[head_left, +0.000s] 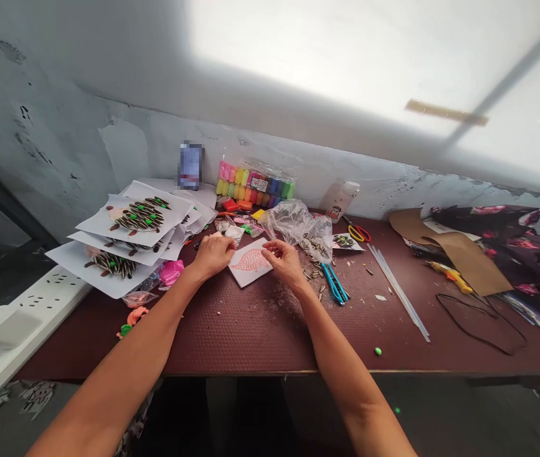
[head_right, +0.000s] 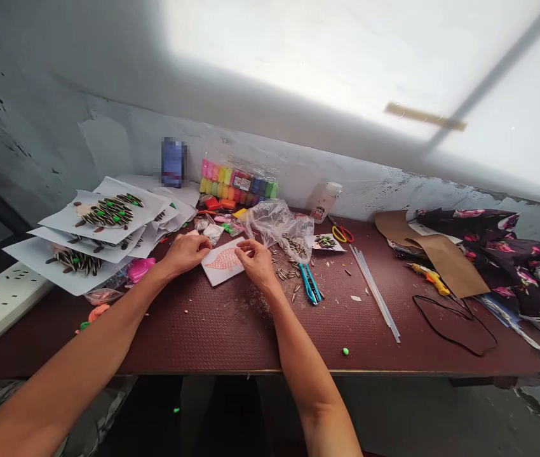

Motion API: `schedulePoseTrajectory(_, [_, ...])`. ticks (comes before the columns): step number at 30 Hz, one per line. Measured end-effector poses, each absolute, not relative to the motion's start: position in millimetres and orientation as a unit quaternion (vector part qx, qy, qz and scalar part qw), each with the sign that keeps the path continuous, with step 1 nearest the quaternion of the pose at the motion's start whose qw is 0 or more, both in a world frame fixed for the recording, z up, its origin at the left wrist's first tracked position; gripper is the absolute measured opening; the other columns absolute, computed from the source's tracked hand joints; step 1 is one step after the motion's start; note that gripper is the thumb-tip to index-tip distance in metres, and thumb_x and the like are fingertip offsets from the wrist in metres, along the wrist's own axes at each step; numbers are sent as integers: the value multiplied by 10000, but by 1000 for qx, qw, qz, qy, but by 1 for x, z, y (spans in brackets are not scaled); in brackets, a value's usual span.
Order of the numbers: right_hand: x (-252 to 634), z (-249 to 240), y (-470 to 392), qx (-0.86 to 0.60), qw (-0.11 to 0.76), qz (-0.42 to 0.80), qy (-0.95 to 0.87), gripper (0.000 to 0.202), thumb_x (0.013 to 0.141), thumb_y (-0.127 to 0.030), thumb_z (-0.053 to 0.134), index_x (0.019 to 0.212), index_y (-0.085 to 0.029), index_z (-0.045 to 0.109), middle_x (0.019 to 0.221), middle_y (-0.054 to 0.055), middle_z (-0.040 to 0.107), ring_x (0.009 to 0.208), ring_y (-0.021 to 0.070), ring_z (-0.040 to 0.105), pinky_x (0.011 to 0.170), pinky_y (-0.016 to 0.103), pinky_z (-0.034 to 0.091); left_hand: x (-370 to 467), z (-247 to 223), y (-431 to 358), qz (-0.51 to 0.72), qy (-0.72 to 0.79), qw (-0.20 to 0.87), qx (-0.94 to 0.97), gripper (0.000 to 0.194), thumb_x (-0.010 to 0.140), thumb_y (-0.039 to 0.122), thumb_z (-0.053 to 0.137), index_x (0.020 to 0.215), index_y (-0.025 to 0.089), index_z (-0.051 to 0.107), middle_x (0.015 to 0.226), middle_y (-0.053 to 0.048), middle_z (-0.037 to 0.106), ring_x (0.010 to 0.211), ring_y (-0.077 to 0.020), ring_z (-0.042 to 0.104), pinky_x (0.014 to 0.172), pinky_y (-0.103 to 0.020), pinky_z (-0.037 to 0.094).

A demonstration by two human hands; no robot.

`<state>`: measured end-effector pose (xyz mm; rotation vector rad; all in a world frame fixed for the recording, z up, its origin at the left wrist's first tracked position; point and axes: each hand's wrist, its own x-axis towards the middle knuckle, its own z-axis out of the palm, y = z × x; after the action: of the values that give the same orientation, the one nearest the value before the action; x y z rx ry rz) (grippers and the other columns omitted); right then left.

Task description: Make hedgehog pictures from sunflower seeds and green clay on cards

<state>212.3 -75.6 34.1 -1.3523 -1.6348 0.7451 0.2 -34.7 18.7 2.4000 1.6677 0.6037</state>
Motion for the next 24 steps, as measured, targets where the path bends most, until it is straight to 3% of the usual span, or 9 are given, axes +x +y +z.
schedulePoseTrajectory(7, [203,33,-86,-559,356,192,-724,15,798,-195,674,811,-190,669,821,1,639,751,141,561,727,266,416,10,24,-45,157,543,88,820,254,836,231,510,868,220,762,916,-82,758,983,-285,632,907,-413,408])
schedulePoseTrajectory(16, [195,28,-90,-584,261,161,-752,72,862,-160,684,884,-191,744,883,23,646,789,146,583,731,266,409,9,21,-43,162,513,109,836,214,797,215,559,850,232,766,921,-60,753,1006,-275,615,943,-433,379])
schedulePoseTrajectory(24, [192,24,-89,-554,267,162,-772,123,868,-97,666,906,-182,746,877,24,695,796,147,609,742,257,421,10,21,-44,163,516,128,831,234,807,205,556,905,229,767,965,-67,747,1037,-280,621,979,-454,372])
